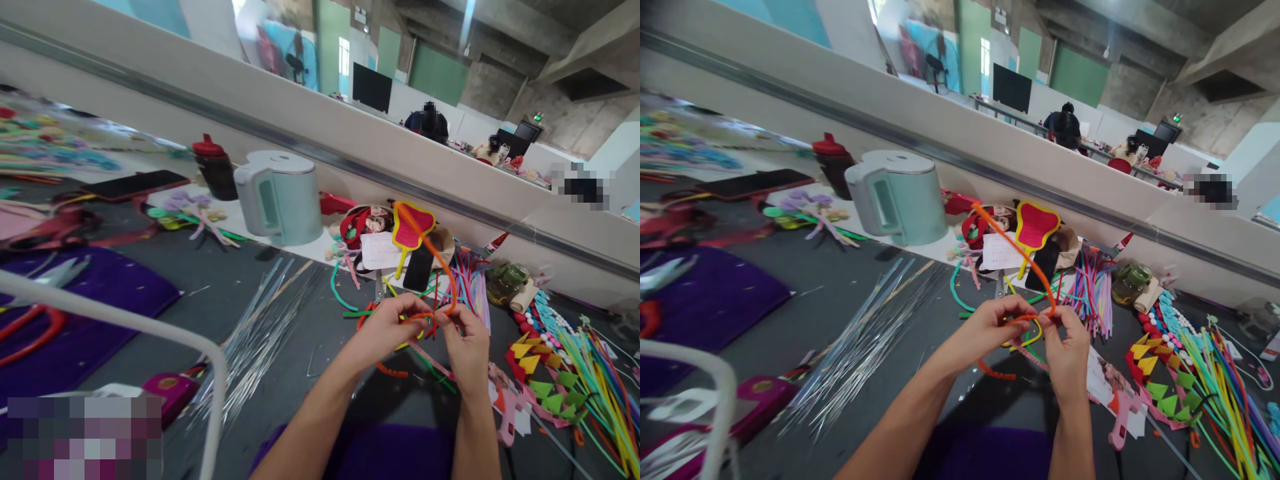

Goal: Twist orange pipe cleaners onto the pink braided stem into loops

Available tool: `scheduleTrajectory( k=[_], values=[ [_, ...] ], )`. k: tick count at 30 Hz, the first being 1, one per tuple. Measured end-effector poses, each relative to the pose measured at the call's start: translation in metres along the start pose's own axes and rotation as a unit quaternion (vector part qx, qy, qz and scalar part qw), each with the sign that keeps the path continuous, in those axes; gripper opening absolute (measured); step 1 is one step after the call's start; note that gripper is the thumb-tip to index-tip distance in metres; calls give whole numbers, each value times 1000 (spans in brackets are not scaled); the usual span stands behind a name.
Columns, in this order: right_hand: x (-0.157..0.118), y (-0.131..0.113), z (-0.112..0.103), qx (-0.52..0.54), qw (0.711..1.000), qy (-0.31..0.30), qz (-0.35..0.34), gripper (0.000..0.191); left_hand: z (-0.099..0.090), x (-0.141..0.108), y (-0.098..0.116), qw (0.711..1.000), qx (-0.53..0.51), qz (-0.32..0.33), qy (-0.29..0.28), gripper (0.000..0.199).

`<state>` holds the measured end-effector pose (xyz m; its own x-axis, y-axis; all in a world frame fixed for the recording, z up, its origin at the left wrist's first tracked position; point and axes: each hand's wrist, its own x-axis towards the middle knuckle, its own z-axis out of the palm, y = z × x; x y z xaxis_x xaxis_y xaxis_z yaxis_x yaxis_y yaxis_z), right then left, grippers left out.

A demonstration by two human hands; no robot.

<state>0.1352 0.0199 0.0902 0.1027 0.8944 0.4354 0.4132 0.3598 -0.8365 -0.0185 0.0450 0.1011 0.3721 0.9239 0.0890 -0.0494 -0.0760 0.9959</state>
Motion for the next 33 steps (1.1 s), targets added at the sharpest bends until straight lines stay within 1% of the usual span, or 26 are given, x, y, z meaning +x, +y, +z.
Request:
scheduleTrajectory(
  k=[4,8,10,12,15,17,20,22,25,27,29,31,33],
  values=[
    [0,0,0,19,998,44,44,22,-4,-3,4,998,-55,-8,-15,14],
    [0,1,1,33,995,70,57,25,-4,-3,3,997,-73,-5,-12,14],
    [0,1,3,45,994,74,63,25,-4,-3,2,997,-71,-2,-12,14],
    [-1,-1,4,60,994,65,66,25,-3,-2,1,998,-63,4,-13,14],
    [-3,-4,3,61,995,54,54,23,-2,-3,1,999,-46,16,-14,13],
    [-4,-5,2,47,996,60,51,23,-2,-3,2,999,-31,27,-19,13],
    [-5,-5,2,35,994,83,63,23,0,-4,4,999,9,43,-17,12],
    [-4,-4,2,36,993,94,67,24,1,-4,5,998,38,47,-8,10],
    [-4,-3,6,52,994,72,69,24,5,-3,4,996,71,60,16,8],
    [-4,-3,8,71,993,59,73,22,8,-2,1,991,98,84,41,8],
    [-4,-2,10,94,990,68,74,18,10,-1,-1,984,126,111,67,11],
    [-4,-2,10,106,989,79,60,17,10,0,-3,978,141,127,87,13],
    [-4,-1,8,86,994,68,19,12,9,0,-3,975,149,132,99,14]
  ],
)
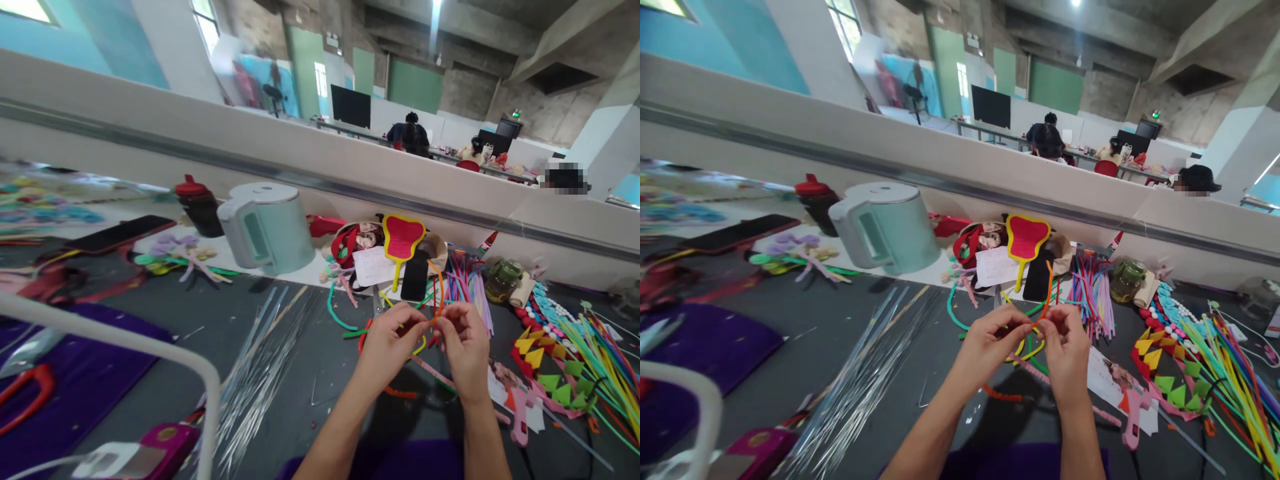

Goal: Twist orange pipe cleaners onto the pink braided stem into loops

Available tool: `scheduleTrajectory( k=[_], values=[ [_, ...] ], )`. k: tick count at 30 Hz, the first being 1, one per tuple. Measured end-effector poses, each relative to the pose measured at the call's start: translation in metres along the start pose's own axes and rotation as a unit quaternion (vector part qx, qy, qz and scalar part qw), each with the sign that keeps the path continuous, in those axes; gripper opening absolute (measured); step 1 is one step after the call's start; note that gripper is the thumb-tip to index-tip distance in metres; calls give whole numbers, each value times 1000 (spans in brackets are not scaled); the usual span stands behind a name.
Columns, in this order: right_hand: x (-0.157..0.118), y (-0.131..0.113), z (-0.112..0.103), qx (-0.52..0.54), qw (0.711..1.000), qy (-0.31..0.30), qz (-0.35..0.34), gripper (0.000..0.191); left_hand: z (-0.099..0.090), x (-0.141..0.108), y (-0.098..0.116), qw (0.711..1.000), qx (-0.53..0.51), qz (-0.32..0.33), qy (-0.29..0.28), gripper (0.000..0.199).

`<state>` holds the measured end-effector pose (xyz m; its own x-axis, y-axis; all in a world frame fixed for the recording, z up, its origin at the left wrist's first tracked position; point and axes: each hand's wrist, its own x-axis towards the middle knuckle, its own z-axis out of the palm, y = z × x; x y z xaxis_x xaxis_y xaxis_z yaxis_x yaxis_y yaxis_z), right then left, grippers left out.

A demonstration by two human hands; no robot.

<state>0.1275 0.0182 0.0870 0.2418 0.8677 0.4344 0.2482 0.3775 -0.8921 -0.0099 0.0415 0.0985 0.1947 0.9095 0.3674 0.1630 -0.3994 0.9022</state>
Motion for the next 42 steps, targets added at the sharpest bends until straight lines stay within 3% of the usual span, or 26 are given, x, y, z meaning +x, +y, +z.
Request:
scheduleTrajectory(
  k=[6,13,24,28,33,37,42],
  values=[
    [1,1,-9,-114,978,-59,-163,16,-1,-1,1,999,24,16,29,14],
    [-4,-3,-7,-163,962,-85,-201,23,-2,-6,4,990,95,101,27,17],
    [-4,-16,-17,-127,979,-132,-86,15,-5,-6,1,962,155,223,-7,17],
    [-4,-17,-21,-30,985,-170,4,21,-5,-6,3,962,153,226,0,19],
    [-4,-17,-17,153,955,-213,138,31,-3,-6,-1,972,104,209,36,16],
    [-5,-15,-7,262,931,-160,199,29,1,-5,-3,968,115,203,88,14],
    [-4,-14,4,299,936,-20,186,27,5,-9,4,930,166,230,235,22]
  ],
)
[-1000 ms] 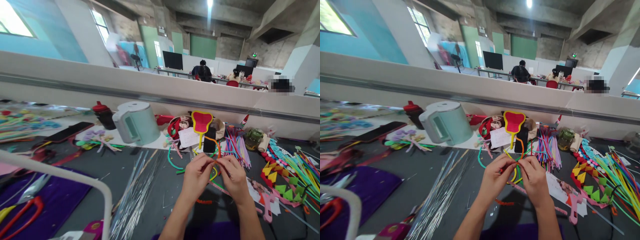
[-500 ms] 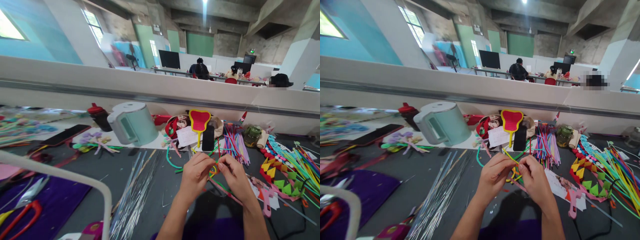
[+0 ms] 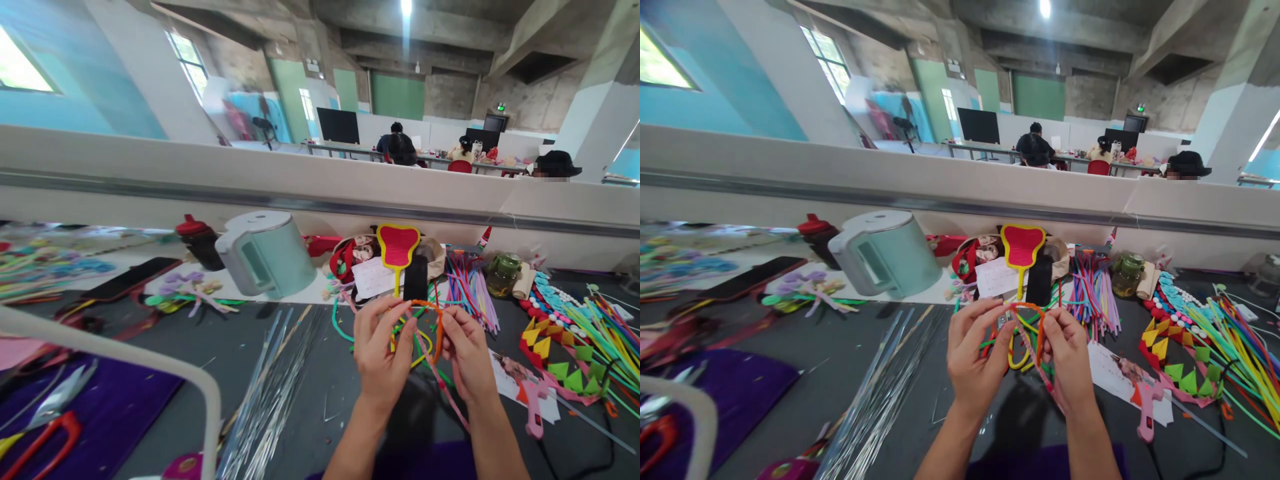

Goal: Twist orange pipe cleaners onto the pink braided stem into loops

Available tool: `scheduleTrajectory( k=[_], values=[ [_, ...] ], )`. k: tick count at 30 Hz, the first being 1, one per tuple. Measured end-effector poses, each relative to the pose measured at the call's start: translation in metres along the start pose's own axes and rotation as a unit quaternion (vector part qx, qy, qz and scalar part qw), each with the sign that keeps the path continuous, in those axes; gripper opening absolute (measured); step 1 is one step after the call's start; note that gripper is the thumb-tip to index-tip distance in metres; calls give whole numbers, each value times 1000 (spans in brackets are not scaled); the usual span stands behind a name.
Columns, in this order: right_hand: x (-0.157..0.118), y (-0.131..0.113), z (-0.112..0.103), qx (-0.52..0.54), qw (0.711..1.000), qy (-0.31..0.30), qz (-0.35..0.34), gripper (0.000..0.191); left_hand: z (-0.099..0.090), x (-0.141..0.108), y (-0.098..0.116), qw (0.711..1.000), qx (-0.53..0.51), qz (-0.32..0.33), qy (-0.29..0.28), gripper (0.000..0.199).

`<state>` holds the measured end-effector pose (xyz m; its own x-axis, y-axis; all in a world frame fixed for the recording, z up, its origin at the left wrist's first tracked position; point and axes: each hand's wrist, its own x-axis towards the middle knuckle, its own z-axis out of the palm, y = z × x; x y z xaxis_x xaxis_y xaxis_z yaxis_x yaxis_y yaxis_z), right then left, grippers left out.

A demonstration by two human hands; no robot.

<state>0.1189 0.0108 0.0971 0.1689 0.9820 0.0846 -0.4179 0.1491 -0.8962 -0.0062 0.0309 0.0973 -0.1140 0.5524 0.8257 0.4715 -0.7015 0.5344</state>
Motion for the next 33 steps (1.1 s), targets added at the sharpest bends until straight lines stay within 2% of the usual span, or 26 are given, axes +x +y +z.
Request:
scheduleTrajectory(
  k=[2,4,6,8,12,14,18,20,23,26,29,31,33],
  values=[
    [0,0,1,11,999,36,-29,25,1,-1,6,999,-19,-7,-31,16],
    [0,-1,2,16,997,54,-56,24,4,-3,12,989,-71,-36,-121,12],
    [-1,-4,1,20,994,67,-83,22,9,-4,17,966,-130,-87,-205,12],
    [-1,-7,-1,18,991,82,-101,21,12,-5,22,943,-172,-142,-249,13],
    [-1,-14,-7,14,988,108,-108,19,10,-6,31,904,-227,-229,-281,14],
    [-1,-16,-8,36,990,106,-91,19,8,-6,36,862,-292,-294,-292,17],
    [-3,-17,-8,81,990,98,-53,20,8,-9,47,757,-409,-418,-291,26],
    [-3,-18,-8,95,987,112,-61,20,11,-12,50,731,-430,-443,-291,29],
    [-1,-20,-11,118,981,130,-87,21,13,-15,54,723,-438,-429,-318,28],
    [6,-25,-17,148,971,139,-128,24,9,-15,59,730,-421,-378,-383,26],
    [12,-30,-23,175,964,134,-151,28,-1,-8,62,760,-371,-288,-450,24],
    [13,-30,-24,190,962,129,-150,28,-6,-4,63,782,-340,-241,-464,22],
    [14,-29,-25,202,957,142,-153,28,-8,-2,60,790,-327,-235,-462,23]
  ],
)
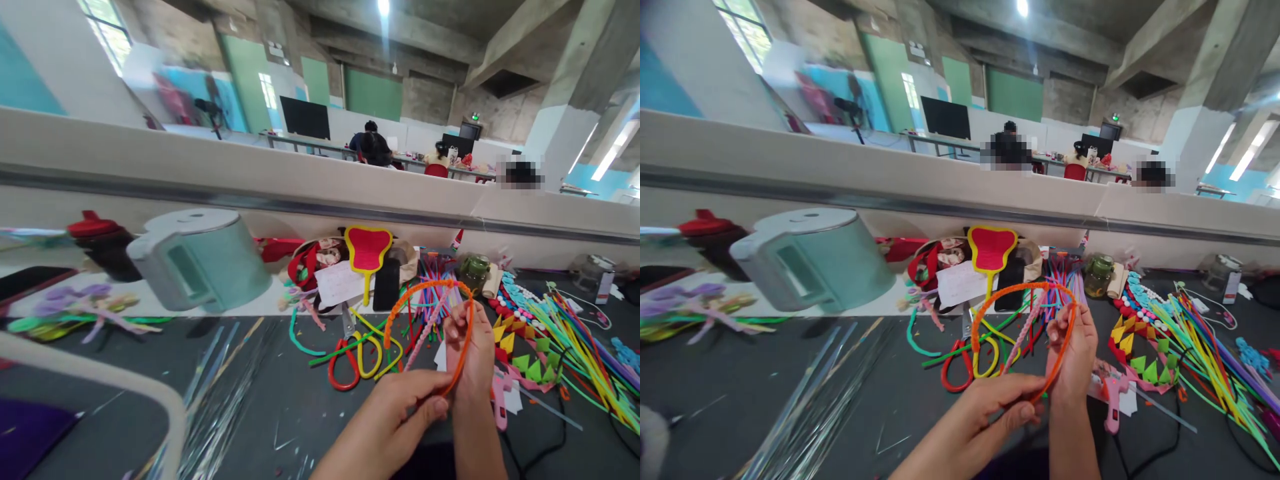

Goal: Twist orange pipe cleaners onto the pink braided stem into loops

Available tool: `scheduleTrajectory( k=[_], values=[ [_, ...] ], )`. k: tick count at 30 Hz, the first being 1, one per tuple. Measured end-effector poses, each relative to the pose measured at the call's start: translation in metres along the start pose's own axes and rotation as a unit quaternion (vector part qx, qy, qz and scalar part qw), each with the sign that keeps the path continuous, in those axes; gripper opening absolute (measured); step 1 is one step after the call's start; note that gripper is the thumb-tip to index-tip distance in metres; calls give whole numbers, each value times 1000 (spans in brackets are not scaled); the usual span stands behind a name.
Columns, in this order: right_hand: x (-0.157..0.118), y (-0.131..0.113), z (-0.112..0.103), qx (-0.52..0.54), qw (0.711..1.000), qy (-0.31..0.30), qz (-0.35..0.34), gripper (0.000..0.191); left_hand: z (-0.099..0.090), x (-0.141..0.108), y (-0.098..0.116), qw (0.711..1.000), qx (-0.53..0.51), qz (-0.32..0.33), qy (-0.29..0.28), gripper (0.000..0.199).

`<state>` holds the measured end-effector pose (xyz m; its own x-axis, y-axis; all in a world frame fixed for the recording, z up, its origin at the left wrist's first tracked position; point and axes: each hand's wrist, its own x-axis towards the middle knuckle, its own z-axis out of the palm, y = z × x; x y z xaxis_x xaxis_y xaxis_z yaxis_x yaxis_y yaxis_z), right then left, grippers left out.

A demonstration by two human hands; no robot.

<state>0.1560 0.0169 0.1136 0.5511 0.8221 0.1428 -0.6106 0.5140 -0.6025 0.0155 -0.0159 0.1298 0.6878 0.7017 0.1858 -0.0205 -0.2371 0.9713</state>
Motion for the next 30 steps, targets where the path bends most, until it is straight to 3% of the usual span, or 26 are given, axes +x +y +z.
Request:
scheduleTrajectory(
  k=[4,7,10,11,13,16,18,20,24,27,30],
  values=[
    [3,3,-6,-25,997,57,-48,22,0,2,-10,995,-82,-43,31,35],
    [9,3,-13,-48,993,84,-73,20,3,0,-17,985,-155,-82,-5,46],
    [15,0,-19,-41,993,94,-57,20,0,-2,-19,987,-130,-94,-23,37],
    [16,-2,-20,-36,994,93,-44,20,-3,-1,-20,990,-108,-86,5,33],
    [17,-3,-21,-27,996,81,-15,20,-13,2,-23,988,-63,-51,133,27],
    [16,-1,-20,-9,998,58,18,22,-32,9,-29,928,-26,-8,371,23],
    [15,3,-19,-8,998,42,35,23,-41,14,-32,888,-34,18,457,25],
    [13,8,-18,-24,999,25,42,24,-44,16,-32,897,-83,14,433,34],
    [6,17,-14,-96,993,-33,56,23,-39,16,-26,933,-219,-20,286,52],
    [-1,20,-10,-170,980,-88,48,22,-35,12,-20,928,-246,-26,279,48],
    [-7,17,-7,-267,956,-121,-31,17,-37,8,-14,918,-253,-21,304,43]
  ],
)
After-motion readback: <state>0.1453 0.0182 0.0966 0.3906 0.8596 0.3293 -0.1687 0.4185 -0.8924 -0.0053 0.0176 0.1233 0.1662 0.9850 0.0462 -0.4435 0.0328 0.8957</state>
